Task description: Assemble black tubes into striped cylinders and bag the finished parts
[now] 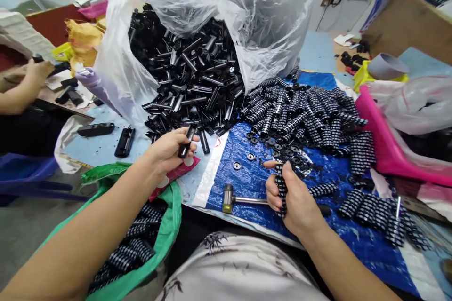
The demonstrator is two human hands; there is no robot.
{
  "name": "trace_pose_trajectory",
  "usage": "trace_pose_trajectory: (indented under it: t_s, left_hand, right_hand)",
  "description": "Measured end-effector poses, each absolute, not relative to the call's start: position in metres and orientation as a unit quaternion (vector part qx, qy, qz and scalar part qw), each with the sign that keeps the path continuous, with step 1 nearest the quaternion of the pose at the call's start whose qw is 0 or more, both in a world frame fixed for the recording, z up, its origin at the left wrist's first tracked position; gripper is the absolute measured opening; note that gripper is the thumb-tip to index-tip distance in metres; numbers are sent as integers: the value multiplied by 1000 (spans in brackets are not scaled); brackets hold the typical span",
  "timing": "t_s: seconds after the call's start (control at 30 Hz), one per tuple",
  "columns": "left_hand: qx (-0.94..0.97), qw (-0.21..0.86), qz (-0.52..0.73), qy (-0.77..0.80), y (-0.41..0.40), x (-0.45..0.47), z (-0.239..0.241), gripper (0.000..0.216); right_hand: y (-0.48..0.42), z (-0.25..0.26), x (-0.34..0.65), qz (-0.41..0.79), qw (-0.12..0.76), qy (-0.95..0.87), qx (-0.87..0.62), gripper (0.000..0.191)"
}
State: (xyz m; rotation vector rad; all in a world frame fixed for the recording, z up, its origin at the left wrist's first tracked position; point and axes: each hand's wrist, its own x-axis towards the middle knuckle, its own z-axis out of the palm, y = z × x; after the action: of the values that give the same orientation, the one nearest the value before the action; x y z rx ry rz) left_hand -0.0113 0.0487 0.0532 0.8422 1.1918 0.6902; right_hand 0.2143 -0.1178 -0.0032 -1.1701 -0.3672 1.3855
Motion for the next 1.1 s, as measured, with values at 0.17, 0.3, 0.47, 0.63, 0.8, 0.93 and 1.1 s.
trace_pose_trajectory:
  t_s: [0.17,0.3,0.47,0.63,0.8,0.93,1.1]
  left_hand:
    - [477,681,315,458,-15,25,44,13]
    - [527,680,311,405,-62,68,28,30]
    - [520,695,292,401,-68,77,26,28]
    - [507,728,237,397,-67,61,36,38]
    - [500,700,278,429,-72,66,25,54]
    - [476,693,330,429,-77,73,23,50]
    - [402,758,309,410,-79,71,31,50]
  right_hand:
    - [-115,2,207,613,632,-81,-468,44]
    - [-108,2,195,591,651,-124,-460,45]
    - [-119,-10,204,463,618,-382,-507,68]
    - [-137,-17,229,155,495,-694,-500,106]
    - [-139,-10,229,52,487,-721,-490,96]
    - [-140,-7,221,13,475,-743,-471,94]
    - [-143,-7,216,-51,447,-738,-503,95]
